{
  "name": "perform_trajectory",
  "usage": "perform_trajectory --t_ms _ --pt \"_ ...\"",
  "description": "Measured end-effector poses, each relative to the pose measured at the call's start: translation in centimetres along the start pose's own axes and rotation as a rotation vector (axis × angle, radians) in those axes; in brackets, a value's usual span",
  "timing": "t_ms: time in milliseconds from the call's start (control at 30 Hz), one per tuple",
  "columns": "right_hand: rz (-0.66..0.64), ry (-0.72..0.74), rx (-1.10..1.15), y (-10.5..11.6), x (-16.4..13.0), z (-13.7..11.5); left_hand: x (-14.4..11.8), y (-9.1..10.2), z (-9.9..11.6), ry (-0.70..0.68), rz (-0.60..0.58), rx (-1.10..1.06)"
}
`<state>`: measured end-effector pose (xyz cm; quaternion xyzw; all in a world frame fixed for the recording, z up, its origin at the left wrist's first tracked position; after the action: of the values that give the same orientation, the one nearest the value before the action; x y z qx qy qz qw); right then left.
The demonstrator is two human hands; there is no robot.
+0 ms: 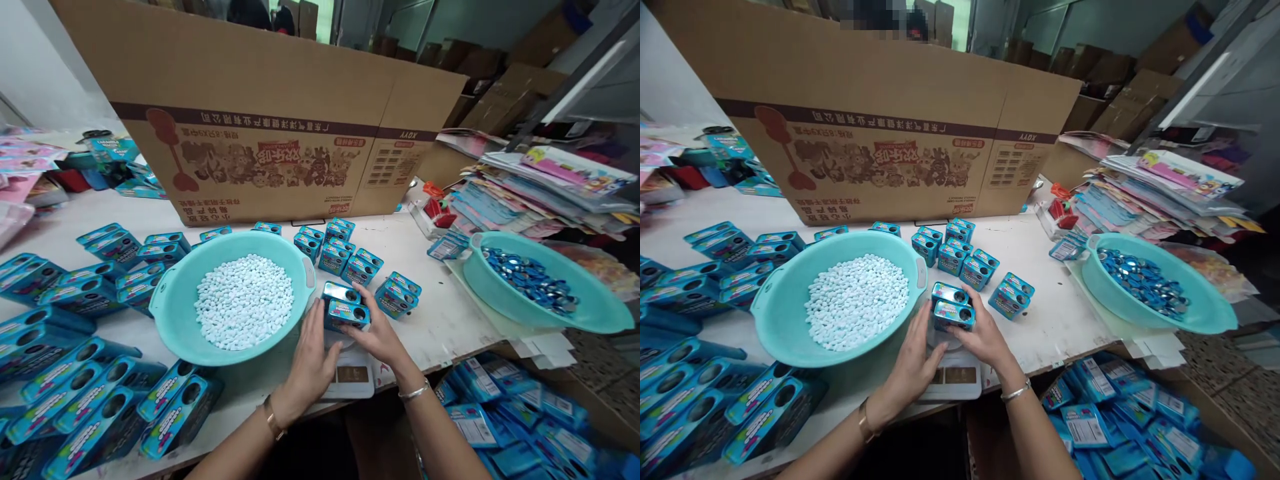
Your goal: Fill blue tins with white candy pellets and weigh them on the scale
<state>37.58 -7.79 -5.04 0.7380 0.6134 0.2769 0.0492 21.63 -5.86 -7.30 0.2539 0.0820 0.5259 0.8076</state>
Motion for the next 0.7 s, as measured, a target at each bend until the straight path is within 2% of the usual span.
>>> perform_trajectory --t_ms 100,233,367,433,500,567,700 --pt "-0.023 0.029 0.029 0.3 -0.7 -0.2 0.0 -1.0 0.8 -0.002 0.054 0.005" --pt "-0.008 0.068 0.116 0.2 -1.8 0.4 0.4 -1.2 1.3 0.044 0.202 -0.073" --pt "0.080 0.072 0.182 1.0 -1.7 0.8 0.2 -0.2 1.2 0.120 0.164 -0.234" --pt "0.132 0.089 0.156 1.9 -0.9 0.2 -1.5 1.4 1.3 0.073 0.117 -0.270" --pt "0.119 0.107 0.041 2.4 0.5 -0.8 -4.1 3.7 1.0 -0.016 0.102 -0.256" --pt "0.010 0.123 -0.122 2.2 2.1 -1.9 -7.0 6.4 0.0 -0.064 0.142 -0.197" --pt "-0.211 0.169 -0.266 1.2 4.5 -3.0 -10.7 10.3 -3.2 0.025 0.287 -0.073"
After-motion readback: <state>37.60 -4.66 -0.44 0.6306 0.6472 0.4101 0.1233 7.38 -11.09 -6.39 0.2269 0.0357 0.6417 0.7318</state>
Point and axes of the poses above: each hand's wrist, its own x-axis towards the middle knuckle, its own y-axis out of the back of the hand, z = x × y, the point moved 6 cm from there along x, towards the middle knuckle, and after that the axes turned 14 degrees about y, right-handed, at the moved point
